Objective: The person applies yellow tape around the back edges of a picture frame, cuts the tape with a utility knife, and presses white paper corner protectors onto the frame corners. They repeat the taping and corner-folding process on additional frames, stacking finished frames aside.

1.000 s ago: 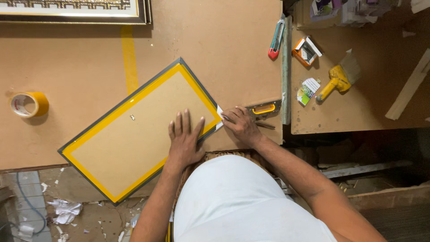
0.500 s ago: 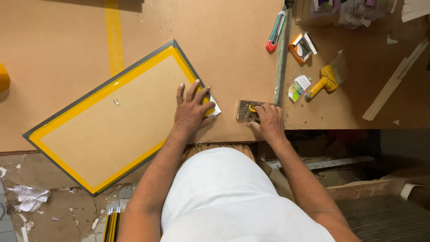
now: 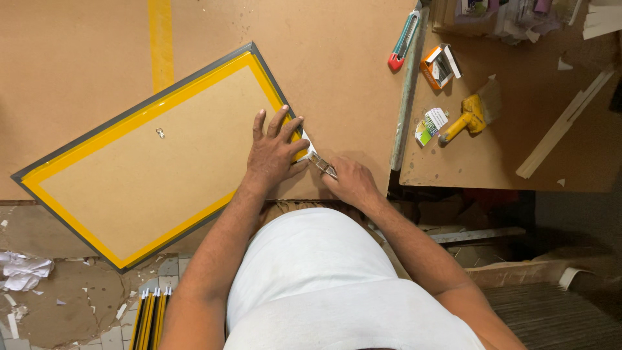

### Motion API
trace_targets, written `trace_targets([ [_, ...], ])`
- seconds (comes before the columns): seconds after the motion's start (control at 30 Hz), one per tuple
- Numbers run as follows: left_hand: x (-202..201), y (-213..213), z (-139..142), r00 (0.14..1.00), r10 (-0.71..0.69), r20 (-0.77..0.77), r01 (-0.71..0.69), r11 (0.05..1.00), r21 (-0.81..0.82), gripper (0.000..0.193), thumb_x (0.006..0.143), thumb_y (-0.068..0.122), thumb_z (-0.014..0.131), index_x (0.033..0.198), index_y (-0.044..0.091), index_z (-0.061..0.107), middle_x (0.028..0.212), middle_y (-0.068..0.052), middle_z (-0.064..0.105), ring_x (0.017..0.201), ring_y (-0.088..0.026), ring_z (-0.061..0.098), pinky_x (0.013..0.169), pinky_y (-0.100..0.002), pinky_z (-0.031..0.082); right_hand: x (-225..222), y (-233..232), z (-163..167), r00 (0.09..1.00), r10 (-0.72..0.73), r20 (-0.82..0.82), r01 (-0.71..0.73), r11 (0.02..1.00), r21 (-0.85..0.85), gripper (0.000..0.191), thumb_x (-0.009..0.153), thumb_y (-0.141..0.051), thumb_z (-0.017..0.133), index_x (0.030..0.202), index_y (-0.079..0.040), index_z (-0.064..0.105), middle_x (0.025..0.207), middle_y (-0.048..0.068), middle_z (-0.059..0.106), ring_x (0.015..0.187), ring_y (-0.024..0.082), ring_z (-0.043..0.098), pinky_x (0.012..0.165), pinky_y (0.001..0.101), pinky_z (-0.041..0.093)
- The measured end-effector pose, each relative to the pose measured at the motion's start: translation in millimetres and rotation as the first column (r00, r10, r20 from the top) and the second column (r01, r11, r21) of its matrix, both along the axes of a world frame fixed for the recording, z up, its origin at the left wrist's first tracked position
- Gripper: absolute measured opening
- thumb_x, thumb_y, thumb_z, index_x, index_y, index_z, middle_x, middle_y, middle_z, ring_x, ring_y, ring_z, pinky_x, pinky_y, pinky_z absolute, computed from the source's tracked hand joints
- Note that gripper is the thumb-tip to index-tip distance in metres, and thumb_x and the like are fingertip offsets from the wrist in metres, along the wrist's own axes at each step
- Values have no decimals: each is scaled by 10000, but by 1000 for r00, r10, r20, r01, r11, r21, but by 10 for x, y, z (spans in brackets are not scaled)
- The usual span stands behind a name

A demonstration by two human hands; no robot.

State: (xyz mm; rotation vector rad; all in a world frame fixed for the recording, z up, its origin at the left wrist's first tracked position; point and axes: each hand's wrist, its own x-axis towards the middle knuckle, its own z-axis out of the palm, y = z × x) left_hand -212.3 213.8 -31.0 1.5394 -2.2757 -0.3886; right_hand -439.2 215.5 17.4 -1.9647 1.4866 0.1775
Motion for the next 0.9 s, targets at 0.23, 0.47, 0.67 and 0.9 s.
trace_targets([
  [0.23,296,152,-41,1000,1,3,-1,1000,9,357,721,536,843,1001,338,740,1486,-13,544,1527,-289,278,1253,-600,21,377,139,-33,999,-26,35,28,998,-56,335,886,-397,729,829,-73,670,770,130,671,752,349,680,654,502,518],
  [0.47,542,330,-13,1000,9,22,-9,1000,26,369,773,590,810,1013,319,736,1515,-9,525,1544,-286,279,1272,-585,45,712,327,-88,994,-20,104,42,976,-215,408,887,-458,754,761,-79,669,703,89,667,649,293,686,582,453,527],
  [0.67,1363,872,11,953,286,-95,-276,955,106,813,852,663,702,1507,214,526,1683,-206,282,1572,-362,202,1254,-595,100,952,606,73,994,-72,-82,50,968,-248,466,858,-532,779,865,-73,694,764,83,662,694,282,691,605,446,541],
  [0.9,3441,2287,255,60,974,220,-954,-9,301,875,1080,496,702,1649,75,188,1674,-359,143,1525,-506,199,1179,-685,213,1443,717,88,990,128,66,-75,847,-526,500,870,-374,797,1211,-43,640,1214,147,627,1131,333,591,929,487,491],
])
